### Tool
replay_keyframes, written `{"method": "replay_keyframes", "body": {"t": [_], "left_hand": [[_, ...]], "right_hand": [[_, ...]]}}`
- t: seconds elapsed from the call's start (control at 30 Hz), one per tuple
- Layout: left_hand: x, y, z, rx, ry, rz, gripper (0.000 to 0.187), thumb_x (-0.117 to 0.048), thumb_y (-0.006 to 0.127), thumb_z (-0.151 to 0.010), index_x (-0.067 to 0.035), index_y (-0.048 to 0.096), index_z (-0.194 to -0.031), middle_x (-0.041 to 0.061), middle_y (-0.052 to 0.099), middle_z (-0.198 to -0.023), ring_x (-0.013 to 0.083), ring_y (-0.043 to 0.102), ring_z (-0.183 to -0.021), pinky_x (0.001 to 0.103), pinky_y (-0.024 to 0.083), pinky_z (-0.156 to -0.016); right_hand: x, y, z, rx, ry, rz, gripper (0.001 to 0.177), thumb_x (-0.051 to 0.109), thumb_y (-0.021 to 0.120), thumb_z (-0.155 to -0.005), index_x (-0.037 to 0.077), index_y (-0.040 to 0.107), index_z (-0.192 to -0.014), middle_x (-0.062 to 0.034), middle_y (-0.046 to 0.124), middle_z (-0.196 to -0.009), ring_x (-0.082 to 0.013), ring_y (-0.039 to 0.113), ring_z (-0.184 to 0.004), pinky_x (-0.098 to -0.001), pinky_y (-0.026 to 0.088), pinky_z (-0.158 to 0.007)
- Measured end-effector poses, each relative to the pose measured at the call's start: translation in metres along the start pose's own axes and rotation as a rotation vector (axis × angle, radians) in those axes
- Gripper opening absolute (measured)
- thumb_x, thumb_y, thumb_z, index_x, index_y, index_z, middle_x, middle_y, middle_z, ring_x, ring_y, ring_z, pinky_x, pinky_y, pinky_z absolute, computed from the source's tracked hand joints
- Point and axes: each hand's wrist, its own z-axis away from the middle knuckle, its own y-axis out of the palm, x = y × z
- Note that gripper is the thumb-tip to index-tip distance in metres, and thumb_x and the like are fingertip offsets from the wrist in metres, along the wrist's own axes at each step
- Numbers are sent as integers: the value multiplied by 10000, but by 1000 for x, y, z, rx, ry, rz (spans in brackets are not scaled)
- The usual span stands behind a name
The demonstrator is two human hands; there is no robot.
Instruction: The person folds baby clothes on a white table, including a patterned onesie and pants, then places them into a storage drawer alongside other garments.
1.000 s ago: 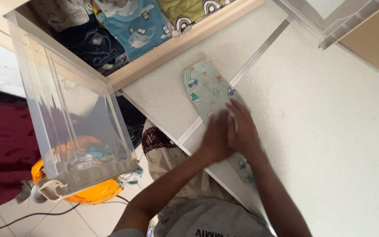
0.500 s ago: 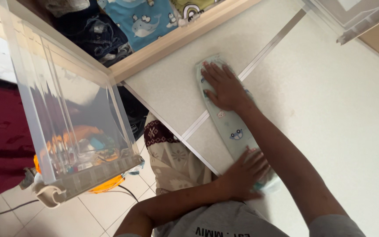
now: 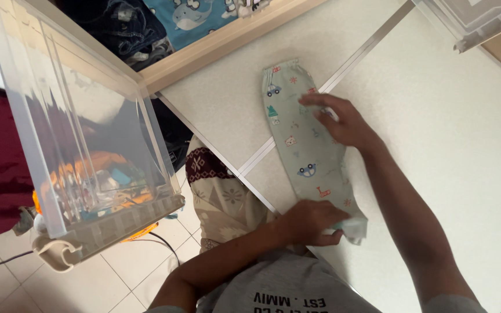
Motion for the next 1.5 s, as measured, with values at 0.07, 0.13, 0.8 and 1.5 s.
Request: {"method": "replay_keyframes", "body": {"t": [0.07, 0.13, 0.8, 1.5], "left_hand": [[1, -21, -9, -121, -113, 191, 455, -183, 744, -854, 2, 692, -1266, 177, 757, -1028, 227, 732, -847, 347, 633, -744], [9, -35, -14, -154, -272, 454, 423, -208, 733, -894, -6, 684, -1263, 147, 758, -1050, 198, 741, -865, 323, 636, -763], [111, -149, -66, -505, -671, 524, 879, -83, 904, -758, 24, 377, -1454, 158, 693, -1210, 183, 690, -1105, 318, 589, -928], [131, -134, -33, -585, -802, 495, 856, -186, 834, -839, -41, 322, -1511, 214, 623, -1235, 168, 696, -936, 303, 615, -797]], "right_hand": [[1, -7, 25, 40, -8, -22, 374, 113, 535, -1057, 107, 605, -1424, -122, 675, -1424, -294, 606, -1379, -447, 483, -1161], [0, -11, 52, 148, 133, -326, 603, 500, 484, -1062, 74, 537, -1485, -117, 682, -1400, -290, 615, -1356, -453, 478, -1127], [19, 29, 2, -356, 481, -311, 240, 193, 627, -1052, -17, 680, -1155, -108, 761, -954, -138, 713, -812, -275, 592, -710], [6, 54, -24, -566, 468, 137, 247, 183, 631, -1034, -27, 634, -1164, -232, 741, -827, -294, 751, -653, -372, 556, -546]]}}
